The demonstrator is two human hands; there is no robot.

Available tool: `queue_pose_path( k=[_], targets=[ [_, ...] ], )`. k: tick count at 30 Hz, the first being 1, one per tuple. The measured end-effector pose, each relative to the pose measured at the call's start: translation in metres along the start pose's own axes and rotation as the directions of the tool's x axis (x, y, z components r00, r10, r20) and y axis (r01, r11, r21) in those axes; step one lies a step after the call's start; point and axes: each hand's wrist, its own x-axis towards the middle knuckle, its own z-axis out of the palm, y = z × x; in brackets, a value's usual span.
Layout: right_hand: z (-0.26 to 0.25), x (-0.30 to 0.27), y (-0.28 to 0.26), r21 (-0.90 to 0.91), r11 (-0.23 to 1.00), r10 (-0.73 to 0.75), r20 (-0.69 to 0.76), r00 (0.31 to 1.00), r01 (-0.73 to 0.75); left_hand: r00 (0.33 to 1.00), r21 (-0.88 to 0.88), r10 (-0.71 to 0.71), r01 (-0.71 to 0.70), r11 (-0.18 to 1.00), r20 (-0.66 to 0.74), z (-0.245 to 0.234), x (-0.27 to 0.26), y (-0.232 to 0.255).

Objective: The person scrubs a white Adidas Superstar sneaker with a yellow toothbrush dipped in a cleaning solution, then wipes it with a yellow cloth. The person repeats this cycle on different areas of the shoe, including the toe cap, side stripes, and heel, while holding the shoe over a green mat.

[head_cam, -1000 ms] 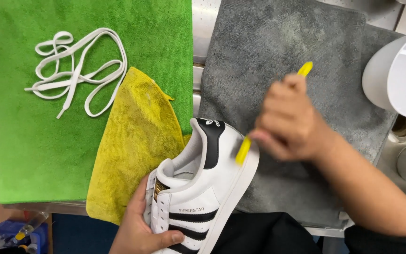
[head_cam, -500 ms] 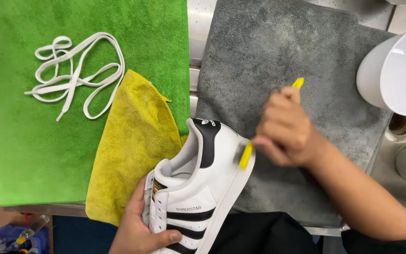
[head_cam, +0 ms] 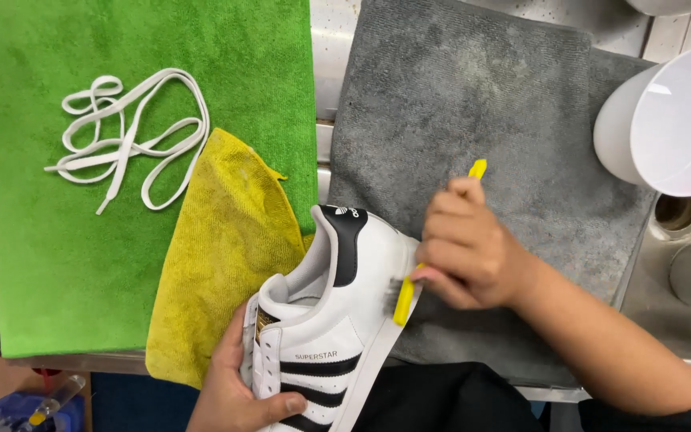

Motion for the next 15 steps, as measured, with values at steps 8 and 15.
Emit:
queue_pose_path(
  k=[8, 15],
  targets=[
    [-0.006, -0.007, 0.026, -0.065, 0.982, 0.172, -0.057, 0.983, -0.175, 1.000, -0.012, -0.003, 0.003, 1.000, -0.001, -0.001, -0.004, -0.004],
    [0.001, 0.010, -0.003, -0.035, 0.999, 0.039, -0.019, 0.999, -0.039, 1.000, -0.056, 0.010, -0.010, 0.998, 0.001, -0.002, -0.002, -0.006]
  ],
)
